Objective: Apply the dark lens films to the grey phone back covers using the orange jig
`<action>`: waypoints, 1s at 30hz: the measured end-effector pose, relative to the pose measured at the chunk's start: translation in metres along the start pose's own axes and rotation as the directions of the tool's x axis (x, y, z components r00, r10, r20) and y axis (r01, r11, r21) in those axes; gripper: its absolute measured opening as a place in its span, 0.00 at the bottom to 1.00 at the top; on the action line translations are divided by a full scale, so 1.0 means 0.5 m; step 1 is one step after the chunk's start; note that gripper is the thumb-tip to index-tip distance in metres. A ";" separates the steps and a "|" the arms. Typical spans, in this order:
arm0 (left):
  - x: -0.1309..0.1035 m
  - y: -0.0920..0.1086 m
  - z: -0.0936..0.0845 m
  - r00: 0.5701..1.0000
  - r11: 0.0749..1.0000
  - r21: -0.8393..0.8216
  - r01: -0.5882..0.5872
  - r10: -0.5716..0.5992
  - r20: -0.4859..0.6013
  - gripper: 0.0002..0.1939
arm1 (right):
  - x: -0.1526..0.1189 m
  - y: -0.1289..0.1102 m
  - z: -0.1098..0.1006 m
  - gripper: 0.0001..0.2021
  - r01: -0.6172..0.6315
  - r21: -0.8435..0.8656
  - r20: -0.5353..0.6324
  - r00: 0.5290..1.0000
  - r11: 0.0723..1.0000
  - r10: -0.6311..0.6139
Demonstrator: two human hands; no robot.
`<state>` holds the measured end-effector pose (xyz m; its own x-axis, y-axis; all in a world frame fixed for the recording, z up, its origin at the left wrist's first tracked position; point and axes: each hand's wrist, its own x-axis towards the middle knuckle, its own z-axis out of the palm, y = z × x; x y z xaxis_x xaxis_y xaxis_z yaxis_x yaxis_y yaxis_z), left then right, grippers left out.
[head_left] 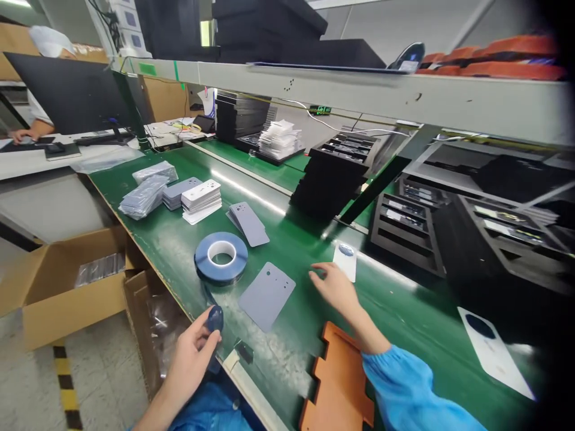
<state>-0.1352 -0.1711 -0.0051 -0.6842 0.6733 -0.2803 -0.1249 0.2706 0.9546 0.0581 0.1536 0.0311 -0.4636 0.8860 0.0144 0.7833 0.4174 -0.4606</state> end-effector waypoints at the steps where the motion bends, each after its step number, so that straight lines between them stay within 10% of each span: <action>1: 0.000 0.005 0.008 1.000 1.000 -0.003 -0.018 0.018 0.006 0.42 | -0.027 -0.034 0.012 0.13 0.076 0.045 0.047 0.996 0.996 -0.078; 5: -0.002 0.014 0.031 0.996 0.997 -0.019 -0.072 0.073 0.058 0.34 | -0.144 -0.168 0.057 0.14 0.362 0.458 0.204 0.846 0.812 -0.492; 9: -0.008 0.023 0.046 0.986 0.995 -0.037 -0.090 0.094 0.135 0.32 | -0.213 -0.240 0.082 0.19 0.392 0.570 0.247 0.756 0.722 -0.606; 23: 0.042 0.046 0.041 0.976 0.949 -0.311 0.054 0.016 0.217 0.45 | -0.284 -0.169 0.042 0.11 0.188 0.605 0.181 0.913 0.774 -0.364; 30: 0.095 0.096 0.047 0.960 0.937 -0.303 0.176 -0.096 0.263 0.39 | -0.306 -0.024 -0.036 0.12 0.021 0.656 0.047 0.997 0.754 -0.068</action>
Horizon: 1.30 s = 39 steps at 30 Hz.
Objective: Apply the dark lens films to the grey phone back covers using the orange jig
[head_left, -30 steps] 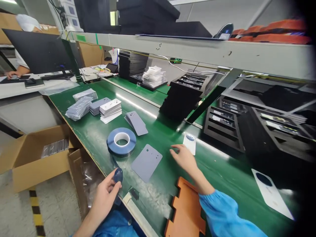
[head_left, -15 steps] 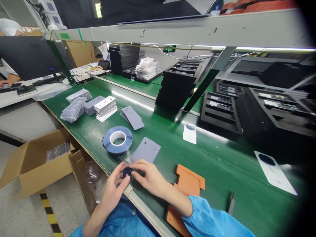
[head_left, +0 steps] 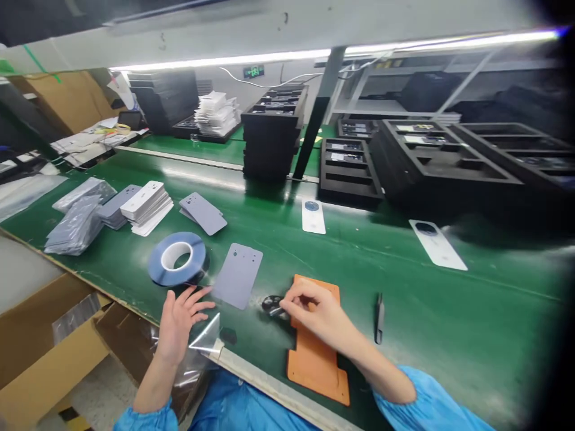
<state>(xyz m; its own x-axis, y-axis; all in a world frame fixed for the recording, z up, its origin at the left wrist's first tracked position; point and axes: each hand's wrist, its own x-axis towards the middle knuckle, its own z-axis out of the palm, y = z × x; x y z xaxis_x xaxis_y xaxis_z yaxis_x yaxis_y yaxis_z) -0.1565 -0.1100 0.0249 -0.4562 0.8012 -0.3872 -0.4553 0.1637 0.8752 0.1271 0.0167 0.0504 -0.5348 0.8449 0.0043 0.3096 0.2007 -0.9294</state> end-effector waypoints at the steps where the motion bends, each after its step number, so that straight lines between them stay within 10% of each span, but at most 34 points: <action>1: 0.010 0.005 0.003 1.000 1.000 0.029 -0.010 0.010 0.006 0.37 | -0.008 0.012 -0.026 0.12 -0.032 0.010 -0.033 0.999 0.999 0.032; 9: 0.084 0.025 0.045 0.987 0.900 0.413 -0.139 0.158 -0.011 0.36 | -0.057 0.113 -0.120 0.11 -0.211 -0.025 -0.222 0.954 0.977 0.201; 17: 0.004 -0.011 0.003 0.953 0.689 0.699 -0.191 0.300 -0.035 0.48 | -0.060 0.153 -0.109 0.06 -0.114 -0.061 -0.268 0.959 0.992 0.093; 23: -0.086 -0.041 0.068 0.552 0.214 0.893 -0.396 0.833 0.045 0.51 | -0.063 0.162 -0.105 0.05 -0.095 -0.065 -0.272 0.959 0.993 0.074; 24: -0.095 -0.048 0.090 0.560 0.234 0.855 -0.463 0.825 0.078 0.42 | -0.064 0.161 -0.106 0.05 -0.092 -0.070 -0.269 0.961 0.993 0.070; 28: -0.084 -0.081 0.197 0.834 0.504 0.682 -0.530 0.457 0.311 0.06 | -0.063 0.155 -0.105 0.06 -0.083 -0.066 -0.269 0.961 0.994 0.062; 34: 0.022 -0.131 0.342 0.881 0.654 0.639 -0.405 0.091 0.465 0.07 | -0.059 0.147 -0.102 0.06 -0.088 -0.049 -0.287 0.955 0.995 0.070; 39: 0.041 -0.152 0.367 0.885 0.633 0.666 -0.395 0.067 0.461 0.07 | -0.060 0.146 -0.101 0.05 -0.068 -0.044 -0.289 0.956 0.997 0.053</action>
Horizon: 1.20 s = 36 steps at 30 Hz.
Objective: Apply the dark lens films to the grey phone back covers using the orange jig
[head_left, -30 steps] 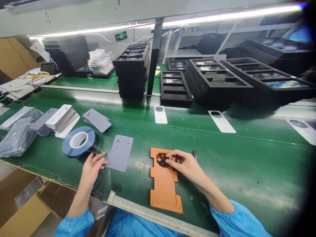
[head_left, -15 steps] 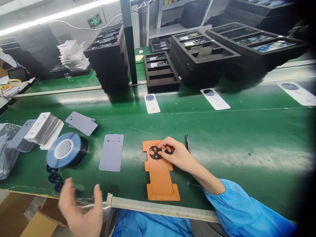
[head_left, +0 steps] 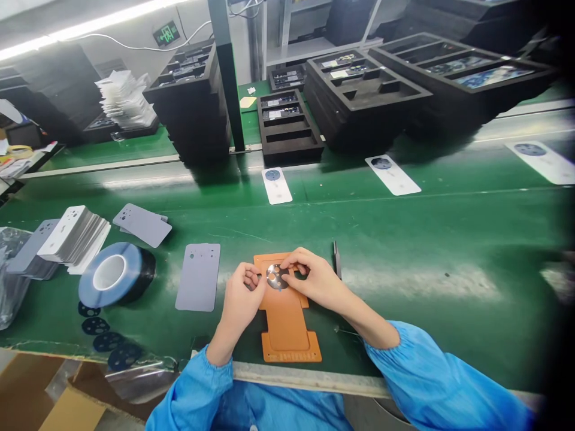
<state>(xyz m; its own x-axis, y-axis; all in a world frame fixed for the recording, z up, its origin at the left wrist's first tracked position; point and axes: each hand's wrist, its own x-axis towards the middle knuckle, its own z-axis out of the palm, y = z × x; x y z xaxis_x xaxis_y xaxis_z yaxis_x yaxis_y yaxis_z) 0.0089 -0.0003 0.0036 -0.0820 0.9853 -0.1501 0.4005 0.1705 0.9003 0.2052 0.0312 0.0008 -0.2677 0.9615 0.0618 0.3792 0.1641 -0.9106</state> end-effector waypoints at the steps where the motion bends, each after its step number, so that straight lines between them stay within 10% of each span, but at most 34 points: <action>1: -0.002 0.001 0.001 1.000 1.000 0.009 0.013 -0.013 -0.005 0.07 | 0.000 0.000 0.000 0.05 0.008 -0.002 0.000 1.000 1.000 -0.008; 36: -0.011 -0.012 0.009 1.000 0.999 0.040 -0.005 0.005 -0.017 0.06 | 0.003 0.033 -0.031 0.04 -0.015 0.073 0.065 0.998 0.997 0.011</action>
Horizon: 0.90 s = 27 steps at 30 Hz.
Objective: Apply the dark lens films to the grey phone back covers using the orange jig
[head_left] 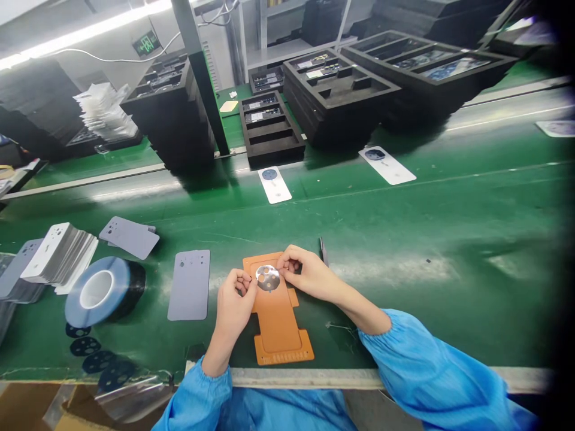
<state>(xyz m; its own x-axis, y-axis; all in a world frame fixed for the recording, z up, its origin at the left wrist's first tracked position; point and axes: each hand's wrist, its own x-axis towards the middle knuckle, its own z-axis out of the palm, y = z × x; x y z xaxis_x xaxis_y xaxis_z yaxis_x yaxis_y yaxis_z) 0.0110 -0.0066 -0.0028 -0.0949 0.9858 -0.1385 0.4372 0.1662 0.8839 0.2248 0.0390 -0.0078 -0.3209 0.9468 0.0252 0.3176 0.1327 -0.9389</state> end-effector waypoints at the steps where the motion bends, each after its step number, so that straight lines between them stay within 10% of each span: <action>1: -0.001 0.000 0.000 1.000 1.000 0.003 0.000 0.000 -0.001 0.06 | 0.000 0.000 0.002 0.03 -0.008 0.001 -0.011 1.000 1.000 0.008; 16: -0.004 -0.007 -0.003 1.000 1.000 0.004 -0.023 0.023 -0.014 0.05 | -0.001 -0.007 -0.005 0.06 -0.007 0.014 0.009 1.000 1.000 0.007; 21: -0.007 -0.018 -0.081 0.963 0.973 0.229 -0.004 0.065 -0.261 0.11 | -0.004 -0.007 -0.006 0.09 -0.029 0.036 0.006 1.000 0.999 0.029; 27: -0.020 -0.045 -0.199 0.938 0.634 0.714 0.296 -0.053 -0.342 0.42 | -0.005 0.002 -0.005 0.07 -0.014 -0.001 0.007 1.000 1.000 0.014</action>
<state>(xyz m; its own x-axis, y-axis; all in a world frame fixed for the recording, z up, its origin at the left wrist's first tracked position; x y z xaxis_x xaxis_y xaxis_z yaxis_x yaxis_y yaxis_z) -0.0869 -0.0227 0.0231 -0.4180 0.9081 -0.0245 0.8879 0.4141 0.2001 0.2282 0.0376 -0.0080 -0.3225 0.9465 0.0097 0.3233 0.1198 -0.9387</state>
